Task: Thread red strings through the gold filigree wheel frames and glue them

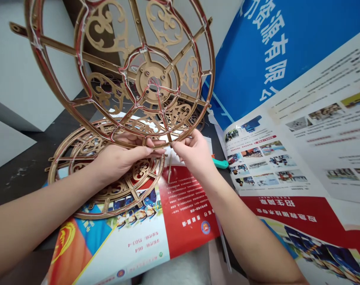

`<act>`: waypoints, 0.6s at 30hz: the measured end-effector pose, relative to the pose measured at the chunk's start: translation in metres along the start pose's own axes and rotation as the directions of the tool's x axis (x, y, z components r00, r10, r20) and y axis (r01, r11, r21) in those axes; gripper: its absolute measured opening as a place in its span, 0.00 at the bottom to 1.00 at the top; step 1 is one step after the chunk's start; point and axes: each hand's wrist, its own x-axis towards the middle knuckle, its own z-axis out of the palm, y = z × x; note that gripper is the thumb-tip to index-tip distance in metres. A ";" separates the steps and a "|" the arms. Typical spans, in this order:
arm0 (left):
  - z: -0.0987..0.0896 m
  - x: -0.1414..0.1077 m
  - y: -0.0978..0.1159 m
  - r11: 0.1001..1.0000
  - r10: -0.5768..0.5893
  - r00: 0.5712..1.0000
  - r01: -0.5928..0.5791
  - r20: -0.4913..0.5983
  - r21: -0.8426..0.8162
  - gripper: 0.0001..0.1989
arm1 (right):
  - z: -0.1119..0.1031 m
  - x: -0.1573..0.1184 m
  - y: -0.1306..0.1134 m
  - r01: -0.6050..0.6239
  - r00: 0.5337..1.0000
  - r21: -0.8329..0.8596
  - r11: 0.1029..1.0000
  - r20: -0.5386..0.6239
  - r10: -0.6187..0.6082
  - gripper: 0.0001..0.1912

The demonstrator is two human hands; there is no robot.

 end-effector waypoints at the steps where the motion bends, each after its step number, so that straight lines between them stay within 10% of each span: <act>1: 0.001 0.000 0.001 1.000 -0.004 1.000 0.004 -0.005 -0.003 0.06 | 0.001 0.000 -0.001 0.002 1.000 -0.003 1.000 -0.001 -0.002 0.16; 18: 0.010 -0.003 0.009 0.998 -0.061 0.994 0.058 -0.088 -0.029 0.04 | 0.002 -0.001 -0.002 -0.012 1.000 -0.042 0.999 -0.012 0.011 0.13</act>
